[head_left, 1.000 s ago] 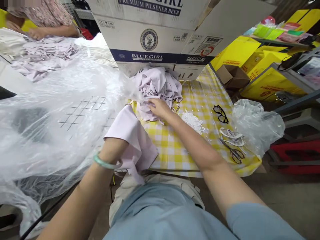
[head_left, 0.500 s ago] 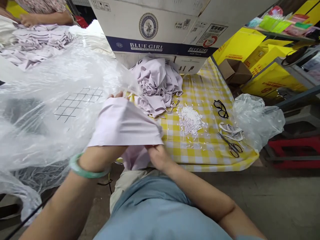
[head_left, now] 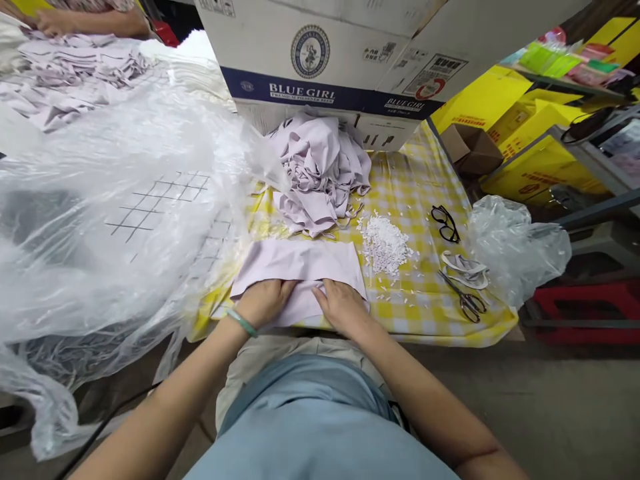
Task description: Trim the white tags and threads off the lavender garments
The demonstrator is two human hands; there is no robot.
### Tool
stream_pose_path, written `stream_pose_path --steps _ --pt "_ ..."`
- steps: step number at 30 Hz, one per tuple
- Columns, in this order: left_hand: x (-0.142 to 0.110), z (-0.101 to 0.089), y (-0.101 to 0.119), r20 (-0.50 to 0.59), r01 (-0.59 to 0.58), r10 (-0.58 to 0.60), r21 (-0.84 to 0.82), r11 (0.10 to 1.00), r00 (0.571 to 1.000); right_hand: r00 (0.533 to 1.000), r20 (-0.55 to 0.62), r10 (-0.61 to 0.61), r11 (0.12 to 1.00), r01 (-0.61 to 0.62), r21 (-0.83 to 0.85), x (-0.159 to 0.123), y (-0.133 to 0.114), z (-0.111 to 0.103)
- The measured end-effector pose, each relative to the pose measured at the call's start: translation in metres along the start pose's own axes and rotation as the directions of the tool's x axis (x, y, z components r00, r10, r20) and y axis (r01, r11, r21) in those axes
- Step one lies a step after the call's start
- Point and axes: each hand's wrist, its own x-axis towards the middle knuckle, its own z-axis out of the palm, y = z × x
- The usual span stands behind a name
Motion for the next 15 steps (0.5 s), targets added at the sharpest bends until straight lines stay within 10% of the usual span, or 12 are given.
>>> stream_pose_path --steps 7,15 --pt "-0.038 0.007 0.004 -0.045 0.074 -0.074 0.006 0.997 0.996 0.995 -0.096 -0.027 0.999 0.024 -0.037 -0.019 0.027 -0.003" --pt "-0.070 -0.051 -0.029 0.093 0.041 -0.002 -0.421 0.906 0.996 0.999 -0.016 -0.052 0.997 0.053 0.053 -0.039 0.048 -0.021"
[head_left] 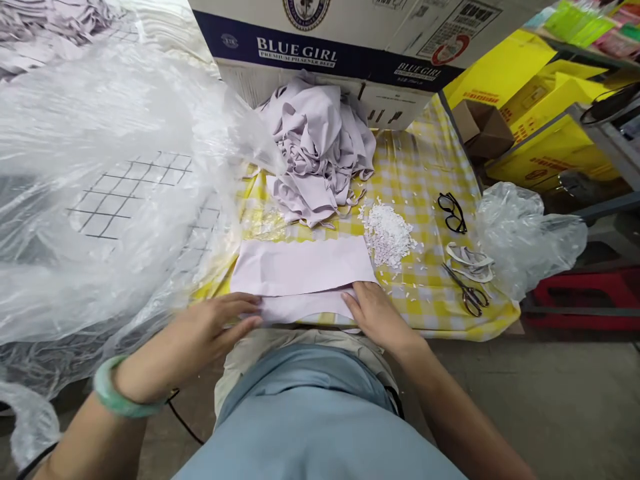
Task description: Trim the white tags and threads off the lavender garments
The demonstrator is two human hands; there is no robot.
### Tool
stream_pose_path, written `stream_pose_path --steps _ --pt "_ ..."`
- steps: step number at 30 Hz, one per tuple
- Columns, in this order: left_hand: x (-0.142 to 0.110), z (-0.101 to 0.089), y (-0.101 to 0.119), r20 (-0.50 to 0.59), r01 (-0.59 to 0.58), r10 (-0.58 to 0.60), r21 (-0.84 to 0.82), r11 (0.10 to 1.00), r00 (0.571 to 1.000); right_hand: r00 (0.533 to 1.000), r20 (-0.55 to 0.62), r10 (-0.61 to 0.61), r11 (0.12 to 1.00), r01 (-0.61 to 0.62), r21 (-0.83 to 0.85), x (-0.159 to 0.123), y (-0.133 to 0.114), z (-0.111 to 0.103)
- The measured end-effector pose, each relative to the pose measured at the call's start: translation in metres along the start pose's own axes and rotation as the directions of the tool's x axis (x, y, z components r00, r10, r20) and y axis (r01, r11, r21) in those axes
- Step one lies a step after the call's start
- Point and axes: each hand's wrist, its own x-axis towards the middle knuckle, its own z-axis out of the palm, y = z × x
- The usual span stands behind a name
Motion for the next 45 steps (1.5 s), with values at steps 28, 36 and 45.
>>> stream_pose_path --steps 28,36,45 --pt "0.070 0.040 0.040 -0.444 -0.311 0.290 0.028 0.950 0.848 0.975 0.111 0.193 0.815 -0.223 0.535 -0.055 0.020 0.016" --pt "0.087 0.107 0.080 -0.160 -0.519 0.494 -0.257 0.815 0.855 0.951 0.008 0.308 0.495 -0.167 0.853 -0.073 0.009 0.092" --pt "0.087 0.125 0.092 -0.265 -0.507 0.460 -0.145 0.850 0.847 0.954 0.109 0.281 0.380 -0.215 0.900 -0.126 0.004 0.015"
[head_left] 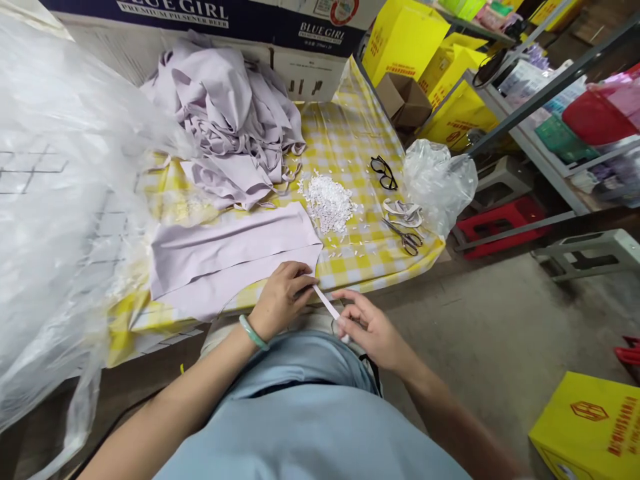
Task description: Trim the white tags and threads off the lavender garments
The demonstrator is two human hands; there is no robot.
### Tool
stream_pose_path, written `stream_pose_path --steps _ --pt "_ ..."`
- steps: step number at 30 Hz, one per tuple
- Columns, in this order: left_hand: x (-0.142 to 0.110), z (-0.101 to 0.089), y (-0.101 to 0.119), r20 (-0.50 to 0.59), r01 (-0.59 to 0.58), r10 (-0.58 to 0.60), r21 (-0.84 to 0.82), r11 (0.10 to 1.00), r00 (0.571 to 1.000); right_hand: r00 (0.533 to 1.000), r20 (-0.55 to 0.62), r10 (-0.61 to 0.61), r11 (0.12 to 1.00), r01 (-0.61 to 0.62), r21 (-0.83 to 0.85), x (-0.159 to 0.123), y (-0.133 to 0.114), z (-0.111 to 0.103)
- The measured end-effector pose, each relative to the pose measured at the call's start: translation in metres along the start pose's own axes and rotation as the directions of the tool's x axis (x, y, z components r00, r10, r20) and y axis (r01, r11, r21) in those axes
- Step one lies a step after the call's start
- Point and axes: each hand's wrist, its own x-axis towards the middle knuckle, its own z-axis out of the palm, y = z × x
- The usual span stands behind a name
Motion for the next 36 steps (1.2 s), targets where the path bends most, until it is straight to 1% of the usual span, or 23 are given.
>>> stream_pose_path --steps 2,4,6,8,11,14,16,18,19,21,22,23,24,26,28,32,34,36 --pt "0.002 0.004 0.001 -0.029 0.011 -0.010 0.010 1.000 1.000 0.995 0.099 0.012 0.999 -0.016 0.040 -0.003 -0.017 -0.014" --pt "0.002 0.006 0.000 -0.037 0.008 -0.007 0.011 1.000 0.999 0.984 0.180 -0.017 0.991 -0.007 0.132 0.001 -0.033 -0.028" --pt "0.002 0.006 -0.002 -0.038 0.005 -0.005 0.010 1.000 0.999 0.978 0.193 -0.085 0.972 0.038 0.234 0.009 -0.047 -0.040" --pt "0.002 0.006 -0.002 -0.036 0.011 -0.010 0.011 1.000 0.999 0.978 0.160 -0.136 0.959 0.089 0.268 0.022 -0.059 -0.048" --pt "0.002 0.005 -0.002 -0.036 0.026 -0.025 0.014 1.000 0.999 0.982 0.059 -0.182 0.956 0.163 0.244 0.047 -0.072 -0.054" --pt "0.001 0.006 -0.002 -0.037 0.027 -0.026 0.017 1.000 0.999 0.969 -0.028 -0.245 0.933 0.243 0.264 0.077 -0.080 -0.056" --pt "0.001 0.006 -0.002 -0.045 0.027 -0.027 0.013 1.000 0.999 0.961 -0.070 -0.267 0.921 0.276 0.275 0.096 -0.083 -0.058" --pt "0.001 0.007 -0.002 -0.054 0.031 -0.031 0.007 0.999 0.998 0.957 -0.119 -0.264 0.928 0.286 0.241 0.113 -0.085 -0.060" --pt "0.001 0.007 -0.003 -0.056 0.035 -0.035 0.005 0.999 0.998 0.950 -0.158 -0.270 0.934 0.298 0.197 0.120 -0.086 -0.061" --pt "0.001 0.008 -0.003 -0.057 0.042 -0.042 0.001 0.999 0.997 0.916 -0.244 -0.317 0.933 0.347 0.091 0.132 -0.087 -0.061" --pt "0.001 0.008 -0.003 -0.055 0.047 -0.047 -0.001 0.999 0.997 0.897 -0.279 -0.343 0.925 0.375 0.068 0.137 -0.088 -0.060" --pt "0.001 0.007 -0.003 -0.053 0.050 -0.050 -0.004 0.999 0.997 0.886 -0.301 -0.354 0.915 0.394 0.083 0.142 -0.088 -0.059" --pt "0.001 0.007 -0.002 -0.050 0.052 -0.052 -0.006 0.999 0.997 0.886 -0.312 -0.344 0.907 0.399 0.132 0.145 -0.089 -0.057" --pt "0.001 0.007 -0.002 -0.049 0.053 -0.053 -0.007 0.999 0.997 0.909 -0.305 -0.285 0.893 0.367 0.259 0.151 -0.090 -0.052" --pt "0.001 0.008 -0.002 -0.051 0.053 -0.053 -0.006 0.999 0.997 0.921 -0.306 -0.243 0.885 0.340 0.319 0.155 -0.093 -0.048" --pt "-0.001 0.011 -0.004 -0.053 0.060 -0.061 -0.019 0.998 0.997 0.916 -0.309 -0.255 0.890 0.347 0.297 0.154 -0.096 -0.041" --pt "-0.001 0.009 -0.003 -0.072 0.053 -0.057 -0.065 0.997 0.996 0.927 -0.267 -0.263 0.907 0.332 0.259 0.147 -0.094 -0.035" --pt "0.001 0.001 0.001 -0.142 0.065 -0.091 -0.178 0.982 0.986 0.948 -0.185 -0.258 0.939 0.291 0.185 0.136 -0.088 -0.025"
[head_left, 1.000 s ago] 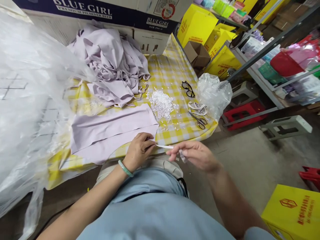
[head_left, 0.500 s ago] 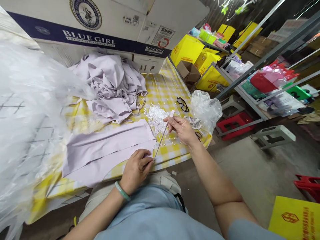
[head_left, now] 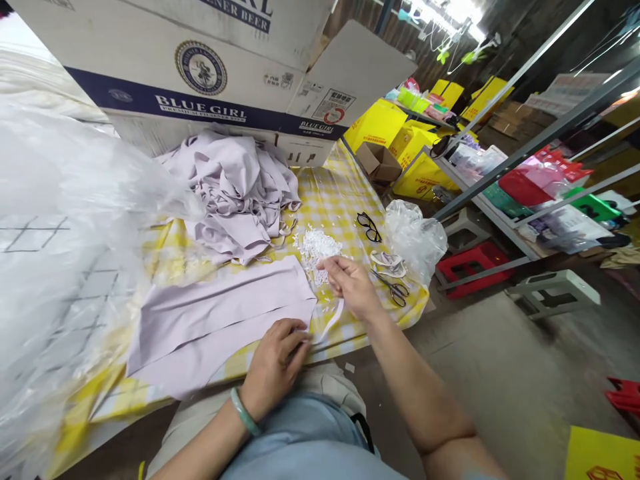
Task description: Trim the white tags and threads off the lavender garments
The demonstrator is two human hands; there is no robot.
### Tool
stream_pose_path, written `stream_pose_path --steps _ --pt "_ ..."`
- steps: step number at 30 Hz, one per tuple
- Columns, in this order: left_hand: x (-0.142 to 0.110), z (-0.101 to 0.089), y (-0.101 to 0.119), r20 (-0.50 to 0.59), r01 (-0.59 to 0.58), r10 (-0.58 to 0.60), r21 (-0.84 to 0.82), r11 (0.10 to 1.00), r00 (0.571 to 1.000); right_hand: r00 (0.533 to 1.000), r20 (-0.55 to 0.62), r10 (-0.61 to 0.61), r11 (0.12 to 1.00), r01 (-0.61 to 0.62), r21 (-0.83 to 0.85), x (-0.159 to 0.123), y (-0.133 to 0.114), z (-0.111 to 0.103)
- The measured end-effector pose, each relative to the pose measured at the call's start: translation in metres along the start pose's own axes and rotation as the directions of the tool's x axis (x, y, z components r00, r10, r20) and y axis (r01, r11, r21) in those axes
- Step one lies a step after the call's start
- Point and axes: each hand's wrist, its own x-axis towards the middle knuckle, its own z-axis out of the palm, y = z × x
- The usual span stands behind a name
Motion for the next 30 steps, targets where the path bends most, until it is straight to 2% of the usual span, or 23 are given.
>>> stream_pose_path --steps 2,4,7,11,14,16,20,23,27,30 --pt "0.005 -0.012 0.008 -0.106 0.066 -0.081 -0.145 0.987 0.991 0.994 0.099 0.053 0.994 -0.042 -0.105 -0.017 0.008 0.010" --pt "0.010 -0.025 0.014 -0.152 0.137 -0.179 -0.252 0.958 0.972 0.980 0.171 0.100 0.981 -0.068 -0.183 -0.034 0.018 0.022" --pt "0.016 -0.037 0.018 -0.120 0.221 -0.265 -0.291 0.931 0.957 0.975 0.195 0.109 0.961 -0.053 -0.270 -0.051 0.031 0.035" --pt "0.014 -0.038 0.013 -0.054 0.315 -0.344 -0.289 0.904 0.937 0.972 0.202 0.120 0.910 -0.026 -0.414 -0.058 0.039 0.039" --pt "0.009 -0.036 0.012 -0.043 0.323 -0.341 -0.231 0.918 0.939 0.958 0.233 0.165 0.877 -0.034 -0.479 -0.058 0.041 0.038" --pt "0.007 -0.035 0.013 -0.078 0.288 -0.299 -0.133 0.948 0.951 0.951 0.250 0.180 0.859 -0.028 -0.511 -0.059 0.043 0.037" --pt "0.003 -0.035 0.012 -0.124 0.220 -0.219 -0.002 0.975 0.968 0.958 0.246 0.147 0.825 0.019 -0.564 -0.062 0.048 0.040" --pt "0.002 -0.035 0.010 -0.072 0.306 -0.308 -0.027 0.952 0.949 0.962 0.243 0.121 0.796 0.052 -0.603 -0.065 0.049 0.044" --pt "0.002 -0.035 0.008 0.056 0.482 -0.480 -0.164 0.861 0.876 0.961 0.255 0.105 0.777 0.081 -0.624 -0.069 0.046 0.048" --pt "0.003 -0.039 0.008 0.139 0.547 -0.532 -0.295 0.783 0.835 0.963 0.238 0.124 0.815 0.038 -0.578 -0.071 0.049 0.046"
